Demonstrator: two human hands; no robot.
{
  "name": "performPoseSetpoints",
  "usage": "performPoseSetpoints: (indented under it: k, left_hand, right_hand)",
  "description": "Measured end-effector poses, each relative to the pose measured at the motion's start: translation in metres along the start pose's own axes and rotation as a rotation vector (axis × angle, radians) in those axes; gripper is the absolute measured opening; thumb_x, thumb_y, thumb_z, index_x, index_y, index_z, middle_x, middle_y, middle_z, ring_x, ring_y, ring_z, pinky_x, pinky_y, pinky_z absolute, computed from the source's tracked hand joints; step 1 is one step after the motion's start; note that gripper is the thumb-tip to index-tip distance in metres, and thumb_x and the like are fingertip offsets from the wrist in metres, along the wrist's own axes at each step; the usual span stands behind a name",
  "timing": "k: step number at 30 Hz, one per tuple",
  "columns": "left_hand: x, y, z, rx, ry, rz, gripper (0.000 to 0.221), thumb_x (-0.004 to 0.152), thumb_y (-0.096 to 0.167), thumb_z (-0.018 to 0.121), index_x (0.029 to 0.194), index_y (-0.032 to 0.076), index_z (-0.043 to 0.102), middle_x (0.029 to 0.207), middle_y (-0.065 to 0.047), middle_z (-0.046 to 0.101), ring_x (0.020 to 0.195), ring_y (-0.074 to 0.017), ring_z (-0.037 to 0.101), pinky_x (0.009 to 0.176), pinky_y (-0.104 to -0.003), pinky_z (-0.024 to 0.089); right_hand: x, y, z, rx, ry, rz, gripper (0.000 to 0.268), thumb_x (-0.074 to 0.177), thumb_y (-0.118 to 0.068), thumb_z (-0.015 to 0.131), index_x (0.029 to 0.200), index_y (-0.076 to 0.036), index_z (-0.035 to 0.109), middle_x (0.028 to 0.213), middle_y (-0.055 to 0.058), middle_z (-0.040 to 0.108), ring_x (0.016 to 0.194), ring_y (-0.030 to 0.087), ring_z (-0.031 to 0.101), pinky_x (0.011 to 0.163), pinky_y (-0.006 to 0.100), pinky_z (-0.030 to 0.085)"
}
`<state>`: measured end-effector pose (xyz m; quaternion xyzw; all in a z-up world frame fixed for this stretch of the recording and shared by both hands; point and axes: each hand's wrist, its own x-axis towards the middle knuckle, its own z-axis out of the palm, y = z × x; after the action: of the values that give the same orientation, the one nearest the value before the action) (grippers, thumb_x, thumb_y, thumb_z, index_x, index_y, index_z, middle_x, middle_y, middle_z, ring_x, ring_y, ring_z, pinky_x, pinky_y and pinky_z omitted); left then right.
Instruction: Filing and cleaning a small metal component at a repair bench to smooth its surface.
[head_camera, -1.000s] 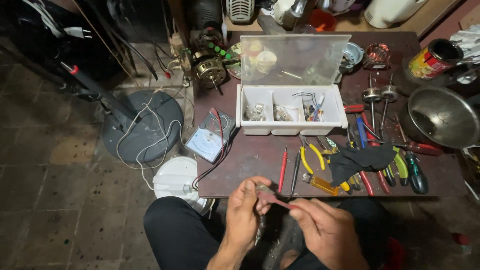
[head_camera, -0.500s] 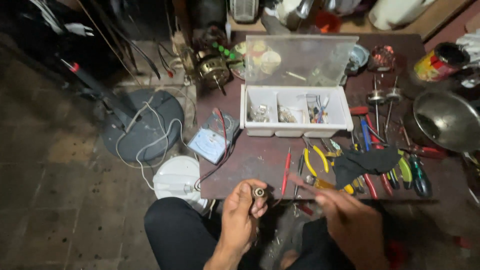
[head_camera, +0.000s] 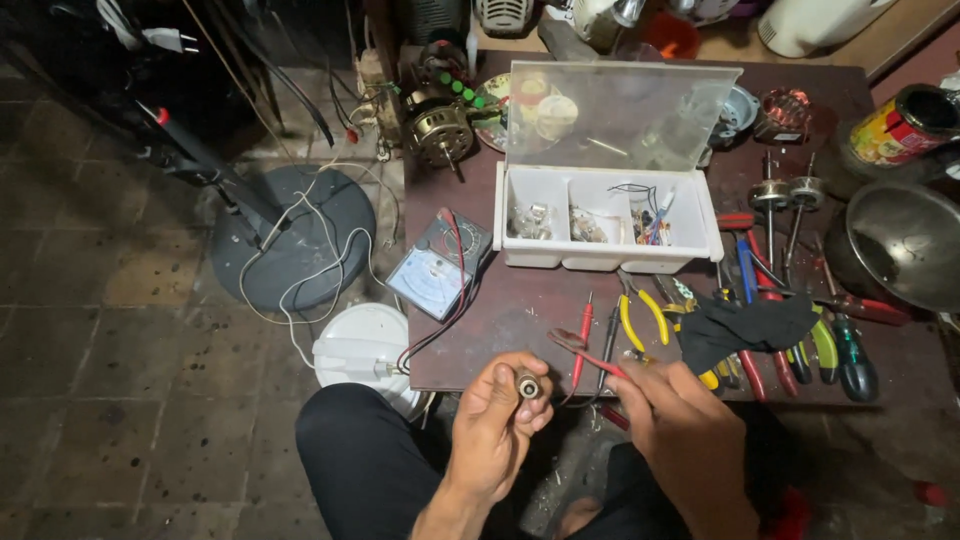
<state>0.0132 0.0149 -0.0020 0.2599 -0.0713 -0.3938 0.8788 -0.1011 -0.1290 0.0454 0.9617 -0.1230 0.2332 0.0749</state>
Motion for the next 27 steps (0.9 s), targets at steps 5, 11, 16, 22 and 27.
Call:
performPoseSetpoints:
  k: [5,11,16,22,27]
  left_hand:
    - [-0.001,0.001,-0.001,0.009,-0.012,0.017,0.031,0.105,0.024,0.047,0.107,-0.004,0.059,0.071,-0.003,0.043,0.065,-0.0098,0.042,0.058,-0.023,0.037]
    - [-0.003,0.003,0.0,0.019,-0.008,0.035,0.031,0.103,0.026,0.052,0.107,-0.004,0.059,0.073,-0.004,0.046,0.066,-0.0093,0.043,0.059,-0.022,0.038]
    - [-0.002,0.004,0.002,0.02,-0.049,0.052,0.03,0.104,0.026,0.05,0.108,-0.003,0.059,0.072,-0.002,0.044,0.067,-0.0093,0.042,0.06,-0.022,0.037]
    - [0.0,-0.002,-0.006,0.074,-0.034,0.065,0.029,0.105,0.024,0.048,0.108,-0.003,0.059,0.074,-0.005,0.046,0.065,-0.0089,0.043,0.06,-0.023,0.039]
    - [-0.002,0.002,0.001,0.238,-0.034,0.11,0.033,0.103,0.03,0.051,0.108,-0.002,0.061,0.071,-0.001,0.048,0.063,-0.008,0.043,0.058,-0.022,0.037]
  right_hand:
    - [-0.002,-0.004,0.018,0.145,0.007,0.178,0.022,0.084,-0.02,0.079,0.106,-0.017,0.074,0.091,0.003,0.063,0.071,0.018,0.062,0.059,0.03,0.048]
    - [0.003,-0.008,0.019,0.22,0.008,0.161,0.027,0.082,-0.011,0.08,0.109,-0.014,0.075,0.086,0.003,0.062,0.066,0.019,0.057,0.054,0.033,0.045]
    - [0.002,-0.012,0.011,0.276,-0.008,0.238,0.015,0.094,-0.015,0.065,0.105,-0.014,0.075,0.096,-0.002,0.071,0.085,0.018,0.07,0.072,0.03,0.053]
    - [-0.004,-0.012,-0.011,0.766,-0.369,0.732,0.033,0.092,-0.027,0.052,0.088,-0.008,0.079,0.073,0.003,0.079,0.065,0.014,0.071,0.064,0.03,0.052]
    - [0.0,-0.016,-0.021,0.707,-0.594,0.669,0.03,0.084,-0.04,0.057,0.09,-0.026,0.083,0.076,-0.003,0.084,0.075,0.014,0.078,0.07,0.028,0.052]
